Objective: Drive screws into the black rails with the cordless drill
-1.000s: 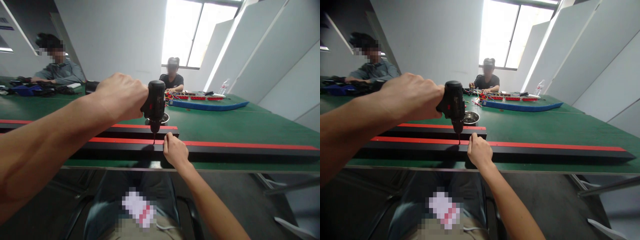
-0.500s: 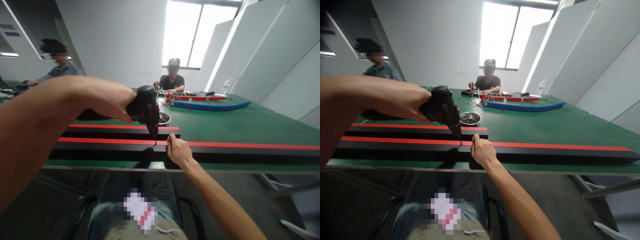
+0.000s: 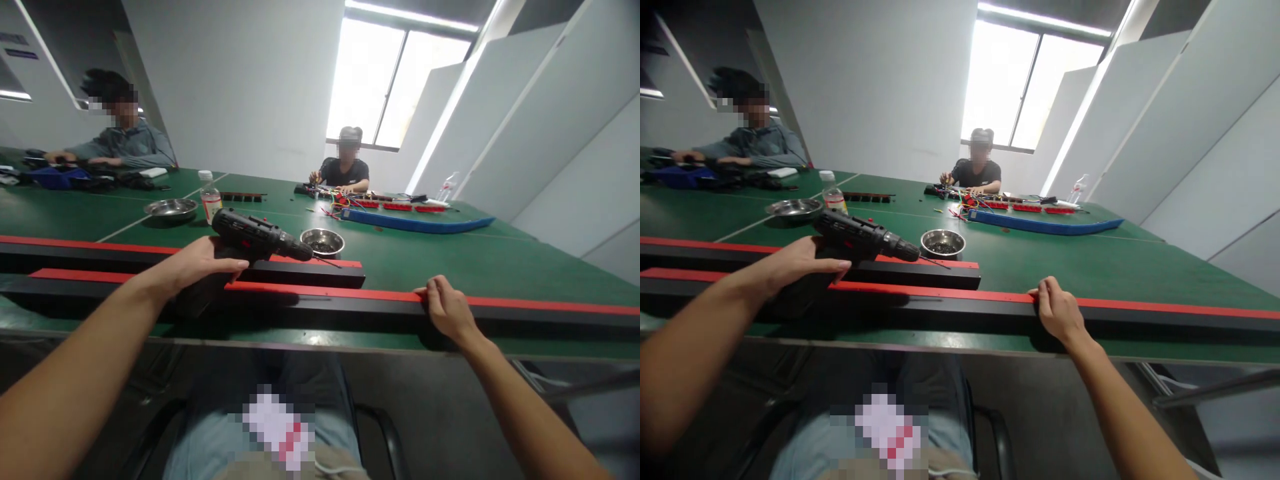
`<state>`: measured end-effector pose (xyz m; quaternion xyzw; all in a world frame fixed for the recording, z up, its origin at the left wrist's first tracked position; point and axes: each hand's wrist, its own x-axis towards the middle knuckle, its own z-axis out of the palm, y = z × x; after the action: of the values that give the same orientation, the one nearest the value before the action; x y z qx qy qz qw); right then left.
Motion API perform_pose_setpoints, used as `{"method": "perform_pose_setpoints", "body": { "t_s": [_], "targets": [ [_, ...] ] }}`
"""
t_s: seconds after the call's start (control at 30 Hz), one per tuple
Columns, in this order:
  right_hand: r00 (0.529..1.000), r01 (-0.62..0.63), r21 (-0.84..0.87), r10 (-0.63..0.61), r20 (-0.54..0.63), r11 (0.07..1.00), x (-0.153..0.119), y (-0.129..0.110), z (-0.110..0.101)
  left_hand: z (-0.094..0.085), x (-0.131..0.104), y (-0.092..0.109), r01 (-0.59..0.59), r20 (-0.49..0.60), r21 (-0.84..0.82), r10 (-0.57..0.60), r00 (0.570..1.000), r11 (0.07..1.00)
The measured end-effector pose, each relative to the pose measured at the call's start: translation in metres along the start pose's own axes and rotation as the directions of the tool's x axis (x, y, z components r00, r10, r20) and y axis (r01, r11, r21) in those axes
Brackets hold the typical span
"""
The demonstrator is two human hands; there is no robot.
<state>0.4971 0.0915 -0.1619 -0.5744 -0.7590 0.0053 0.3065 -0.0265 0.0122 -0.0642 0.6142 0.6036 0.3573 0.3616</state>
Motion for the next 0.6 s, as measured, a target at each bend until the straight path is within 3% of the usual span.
{"method": "perform_pose_setpoints", "body": {
  "t_s": [0.1, 0.23, 0.3, 0.4, 0.47, 0.6],
  "targets": [
    [0.997, -0.061, -0.010, 0.061, 0.037, 0.998, 0.016, -0.002, -0.009, 0.011, -0.001, -0.023, 0.093, 0.068, -0.260, -0.077, 0.995, 0.961],
    [0.995, 0.023, 0.042, -0.027, 0.094, 0.999, 0.064, -0.043, 0.003, 0.022, 0.003, -0.044, 0.088, 0.092, -0.532, -0.046, 0.995, 0.842],
    [0.976, 0.096, 0.134, -0.120, 0.182, 0.986, 0.097, -0.072, 0.020, 0.023, 0.004, -0.048, 0.110, 0.093, -0.580, -0.068, 0.993, 0.807],
    [0.907, 0.069, 0.275, -0.175, 0.383, 0.959, 0.148, -0.113, 0.055, 0.021, 0.003, -0.048, 0.124, 0.089, -0.597, -0.088, 0.992, 0.792],
    [0.884, 0.028, 0.262, -0.146, 0.445, 0.965, 0.176, -0.134, 0.080, 0.020, 0.001, -0.048, 0.119, 0.080, -0.591, -0.089, 0.993, 0.798],
    [0.899, -0.035, 0.097, -0.011, 0.438, 0.995, 0.205, -0.161, 0.119, 0.019, 0.000, -0.052, 0.112, 0.059, -0.579, -0.095, 0.994, 0.807]
  ]
}}
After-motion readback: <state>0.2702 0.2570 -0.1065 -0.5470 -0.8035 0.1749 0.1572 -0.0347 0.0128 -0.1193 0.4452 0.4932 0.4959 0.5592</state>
